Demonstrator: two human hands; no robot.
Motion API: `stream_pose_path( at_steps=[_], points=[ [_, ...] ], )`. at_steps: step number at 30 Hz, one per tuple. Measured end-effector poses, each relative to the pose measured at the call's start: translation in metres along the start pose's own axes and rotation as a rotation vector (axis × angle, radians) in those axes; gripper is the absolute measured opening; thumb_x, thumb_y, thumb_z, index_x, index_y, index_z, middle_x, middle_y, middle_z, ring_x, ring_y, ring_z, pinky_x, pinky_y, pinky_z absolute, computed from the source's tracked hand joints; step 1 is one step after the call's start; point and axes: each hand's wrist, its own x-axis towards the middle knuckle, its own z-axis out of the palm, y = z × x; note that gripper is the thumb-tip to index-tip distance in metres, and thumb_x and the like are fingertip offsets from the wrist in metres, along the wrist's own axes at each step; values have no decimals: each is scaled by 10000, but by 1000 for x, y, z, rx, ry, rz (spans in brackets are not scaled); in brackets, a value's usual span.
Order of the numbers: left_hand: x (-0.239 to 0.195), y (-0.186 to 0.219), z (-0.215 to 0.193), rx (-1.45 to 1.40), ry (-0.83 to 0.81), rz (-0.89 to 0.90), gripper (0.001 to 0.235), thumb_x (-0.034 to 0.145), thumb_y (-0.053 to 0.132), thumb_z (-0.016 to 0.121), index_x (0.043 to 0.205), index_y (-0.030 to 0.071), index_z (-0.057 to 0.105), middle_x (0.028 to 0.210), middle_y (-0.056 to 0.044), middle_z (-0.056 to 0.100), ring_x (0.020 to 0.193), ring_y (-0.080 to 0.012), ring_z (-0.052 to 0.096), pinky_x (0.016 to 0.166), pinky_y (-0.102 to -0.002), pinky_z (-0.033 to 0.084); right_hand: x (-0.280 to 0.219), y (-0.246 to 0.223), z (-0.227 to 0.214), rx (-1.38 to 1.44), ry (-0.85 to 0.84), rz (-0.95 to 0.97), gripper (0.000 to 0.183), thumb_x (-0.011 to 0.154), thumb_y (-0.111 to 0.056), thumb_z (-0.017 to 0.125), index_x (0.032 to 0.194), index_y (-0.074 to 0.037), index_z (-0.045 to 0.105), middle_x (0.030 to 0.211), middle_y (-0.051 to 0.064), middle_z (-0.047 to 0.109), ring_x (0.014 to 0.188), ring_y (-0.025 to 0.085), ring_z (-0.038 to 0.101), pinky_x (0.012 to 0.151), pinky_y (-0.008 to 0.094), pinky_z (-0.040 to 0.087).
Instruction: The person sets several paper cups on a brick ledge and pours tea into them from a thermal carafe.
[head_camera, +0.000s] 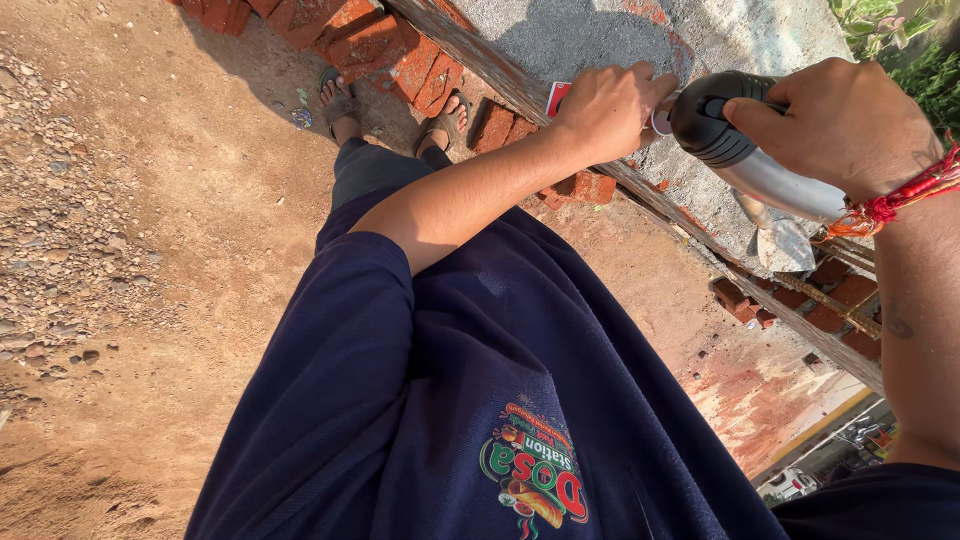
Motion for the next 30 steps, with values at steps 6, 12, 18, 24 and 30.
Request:
stream_pose_path(
  at_steps=[6, 12, 18, 24, 30],
  points=[
    [2, -6, 4, 23, 18, 4, 446, 772, 361, 860, 1089, 128, 649, 904, -74, 687, 657, -198, 728, 507, -362, 572, -1, 3, -1, -9, 9, 0, 513, 1064, -508, 574, 1003, -65, 825, 535, 167, 634, 452, 249, 636, 461, 376, 541],
    [3, -8, 2, 26, 34, 4, 487, 744, 369, 864, 1114, 131, 655, 897, -61, 691, 670, -187, 731, 526, -347, 581, -6, 2, -9, 14, 112, -119, 493, 1059, -491, 592, 1012, -62, 830, 508, 142, 609, 414, 234, 600, 442, 354, 506],
    [1, -8, -10, -3, 17, -15, 475, 794, 366, 856, 1151, 120, 662, 886, -64, 692, 665, -190, 734, 522, -350, 587, -8, -4, -14, 73, 75, -36, 494, 1068, -513, 582, 1075, -81, 821, 522, 147, 623, 448, 236, 614, 465, 370, 509],
    [-2, -7, -13, 11, 56, -14, 478, 752, 334, 866, 1144, 147, 666, 898, -58, 696, 684, -206, 744, 542, -361, 590, -6, -3, -8, 83, 87, -71, 525, 1099, -547, 588, 1103, -81, 829, 542, 151, 623, 446, 241, 613, 452, 388, 514],
    [1, -7, -10, 53, 46, -18, 497, 744, 320, 865, 1158, 141, 656, 908, -64, 695, 667, -196, 740, 524, -344, 589, -3, -1, -6, 38, 56, -40, 500, 1057, -514, 580, 1106, -73, 811, 519, 164, 610, 439, 258, 608, 463, 387, 514]
  ],
)
